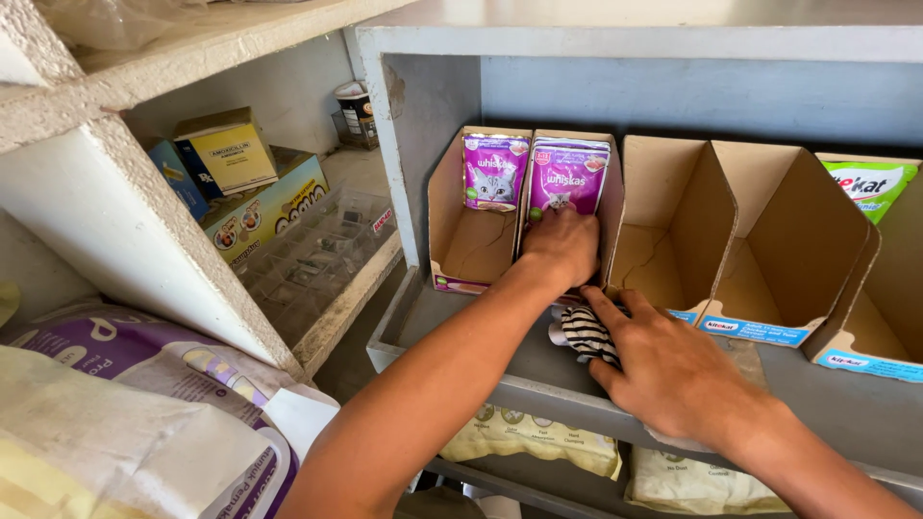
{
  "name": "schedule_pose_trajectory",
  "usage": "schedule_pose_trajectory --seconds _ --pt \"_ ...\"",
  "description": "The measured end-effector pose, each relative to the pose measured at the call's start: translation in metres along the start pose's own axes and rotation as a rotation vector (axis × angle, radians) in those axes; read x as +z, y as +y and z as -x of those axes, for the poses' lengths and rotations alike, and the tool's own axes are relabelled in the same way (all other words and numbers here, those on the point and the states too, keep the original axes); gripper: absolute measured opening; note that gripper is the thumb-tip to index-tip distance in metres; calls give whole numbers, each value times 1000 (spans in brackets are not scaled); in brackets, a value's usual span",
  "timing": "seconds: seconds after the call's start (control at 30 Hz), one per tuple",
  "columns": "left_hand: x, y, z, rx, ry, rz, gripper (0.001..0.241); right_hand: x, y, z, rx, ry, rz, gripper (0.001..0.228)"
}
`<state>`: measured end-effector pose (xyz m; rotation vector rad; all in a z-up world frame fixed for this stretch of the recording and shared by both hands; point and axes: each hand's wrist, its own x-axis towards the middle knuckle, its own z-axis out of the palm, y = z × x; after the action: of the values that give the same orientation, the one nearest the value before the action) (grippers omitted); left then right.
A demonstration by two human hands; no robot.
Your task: Cleaning cat food pouches with a cloth and organizing them into display boxes on a retail shelf.
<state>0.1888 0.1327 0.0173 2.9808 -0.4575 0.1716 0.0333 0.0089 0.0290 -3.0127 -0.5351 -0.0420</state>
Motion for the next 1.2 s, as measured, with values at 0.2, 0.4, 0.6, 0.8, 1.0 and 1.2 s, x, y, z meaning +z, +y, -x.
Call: schedule_pose_trajectory --seconds 0.2,0.4,0.6,0.8,1.0,1.2 --pt "-27 4 14 -16 64 165 26 1 7 7 -31 169 -75 81" --pt "-65 12 25 -5 277 275 21 -8 42 39 -167 346 -243 77" --pt "-92 69 80 504 1227 342 8 -27 79 75 -466 323 -332 55" --pt "-110 227 101 1151 999 309 16 20 103 75 -514 400 -420 45" --pt "-73 377 71 1313 575 154 27 425 126 -76 -454 652 -864 47" --pt "-24 488 -25 1183 276 58 13 541 101 -82 -339 680 -1014 38"
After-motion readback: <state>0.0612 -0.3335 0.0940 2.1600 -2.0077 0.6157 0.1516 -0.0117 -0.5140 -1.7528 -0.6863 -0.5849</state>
